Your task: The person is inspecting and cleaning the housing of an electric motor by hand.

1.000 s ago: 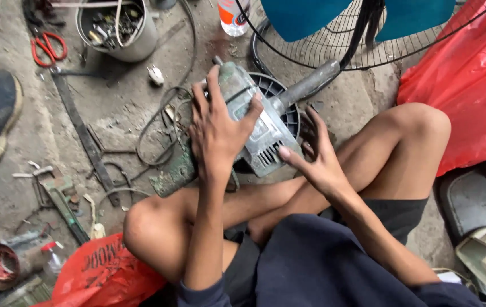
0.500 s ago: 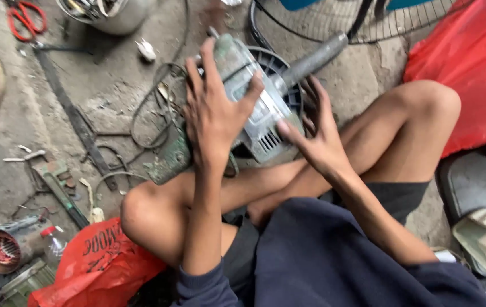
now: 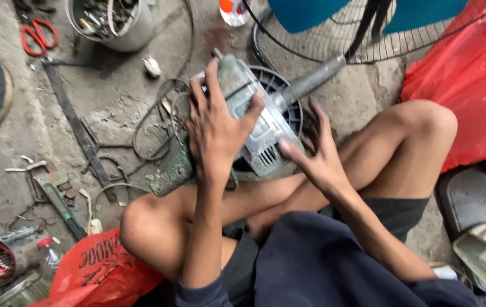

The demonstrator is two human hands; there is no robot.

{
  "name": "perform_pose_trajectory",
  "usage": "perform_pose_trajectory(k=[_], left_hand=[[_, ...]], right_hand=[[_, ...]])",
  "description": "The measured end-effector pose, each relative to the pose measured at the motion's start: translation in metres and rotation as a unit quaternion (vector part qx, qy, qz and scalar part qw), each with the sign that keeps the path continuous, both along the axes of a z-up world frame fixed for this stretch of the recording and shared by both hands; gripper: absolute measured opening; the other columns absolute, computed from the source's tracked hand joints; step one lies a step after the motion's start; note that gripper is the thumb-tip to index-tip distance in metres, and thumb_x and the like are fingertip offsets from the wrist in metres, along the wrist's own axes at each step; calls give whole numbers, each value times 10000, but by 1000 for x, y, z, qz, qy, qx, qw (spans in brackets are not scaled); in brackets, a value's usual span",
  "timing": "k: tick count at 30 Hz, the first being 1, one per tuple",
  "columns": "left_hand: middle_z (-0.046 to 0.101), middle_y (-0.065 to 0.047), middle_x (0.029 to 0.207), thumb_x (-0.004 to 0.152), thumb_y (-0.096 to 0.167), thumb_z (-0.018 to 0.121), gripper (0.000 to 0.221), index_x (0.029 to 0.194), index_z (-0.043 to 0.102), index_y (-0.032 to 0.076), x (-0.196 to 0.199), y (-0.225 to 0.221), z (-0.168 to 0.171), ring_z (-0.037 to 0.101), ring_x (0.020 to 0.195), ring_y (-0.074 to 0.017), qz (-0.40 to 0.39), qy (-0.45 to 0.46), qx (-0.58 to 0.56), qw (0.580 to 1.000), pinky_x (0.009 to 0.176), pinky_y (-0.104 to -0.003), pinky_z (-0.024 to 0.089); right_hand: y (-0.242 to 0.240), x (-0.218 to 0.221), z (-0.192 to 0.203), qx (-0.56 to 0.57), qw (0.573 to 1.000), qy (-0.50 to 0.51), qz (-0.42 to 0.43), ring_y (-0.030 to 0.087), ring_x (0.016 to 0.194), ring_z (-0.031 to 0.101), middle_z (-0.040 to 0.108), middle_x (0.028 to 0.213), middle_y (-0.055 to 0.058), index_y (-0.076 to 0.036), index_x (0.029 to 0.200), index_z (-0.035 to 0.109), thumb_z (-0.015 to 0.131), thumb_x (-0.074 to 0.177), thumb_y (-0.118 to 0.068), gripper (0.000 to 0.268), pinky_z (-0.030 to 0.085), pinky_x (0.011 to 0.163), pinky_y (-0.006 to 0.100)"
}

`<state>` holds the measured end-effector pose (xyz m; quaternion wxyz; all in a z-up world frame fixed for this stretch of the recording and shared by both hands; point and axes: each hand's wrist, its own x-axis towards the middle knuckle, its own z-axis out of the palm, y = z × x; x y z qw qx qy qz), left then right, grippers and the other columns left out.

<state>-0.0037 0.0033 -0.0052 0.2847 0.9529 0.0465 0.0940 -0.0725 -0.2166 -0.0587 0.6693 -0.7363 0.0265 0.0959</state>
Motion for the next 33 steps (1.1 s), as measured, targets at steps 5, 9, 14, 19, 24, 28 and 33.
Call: perform_pose_trajectory(k=[5,9,14,19,24,28,33], left_hand=[[618,-240,1445,1002,843,588,1009,1727,388,171,1,0,1,773,1027,-519,-7,13,-3,1000,707,-660,613],[645,-258,1455,1003,779,639,981,1719,408,149,-5,-4,6,768,1037,-531,5,11,9,1000,725,-652,619],[609,-265,1498,1001,879,607,1057,1759,336,194,-1,-1,-4,758,1070,-569,-11,43,2,999,729,-703,600],[623,-247,1434,970,818,618,1014,1712,415,157,0,1,7,766,993,-548,-2,29,-5,1000,670,-681,596],[578,-280,1585,982,710,729,965,1724,420,176,-1,-1,11,712,1159,-623,2,20,-25,999,888,-716,568],[548,-302,1625,962,705,749,1004,1750,403,189,3,0,19,701,1168,-622,-7,38,-8,999,904,-722,569],[552,-293,1556,945,906,519,1082,1749,448,186,2,3,30,674,1377,-558,8,127,-75,989,917,-736,637]], right_hand=[[13,4,21,1,999,-45,11,458,1678,456,351,1838,322,-10,1798,177,822,1036,-273,1033,403,1362,576],[0,-16,15,-15,999,32,6,447,1691,445,332,1878,265,-75,1815,189,818,972,-314,1079,390,1317,616],[12,-1,13,-33,999,-30,5,477,1675,434,296,1860,324,-29,1812,139,839,1014,-333,1104,406,1332,648],[5,-14,16,-22,1000,6,11,493,1707,395,271,1881,318,-67,1832,130,821,992,-332,1119,359,1351,643],[18,10,4,-63,996,-56,-9,541,1743,305,223,1904,322,-72,1839,107,879,941,-499,1258,328,1345,747],[30,20,2,-67,994,-67,-59,491,1700,379,273,1867,314,-7,1821,143,915,892,-495,1302,345,1341,650],[46,23,38,-76,986,7,-147,612,1726,254,223,1856,373,-56,1872,38,1085,771,-477,1576,210,1390,794]])
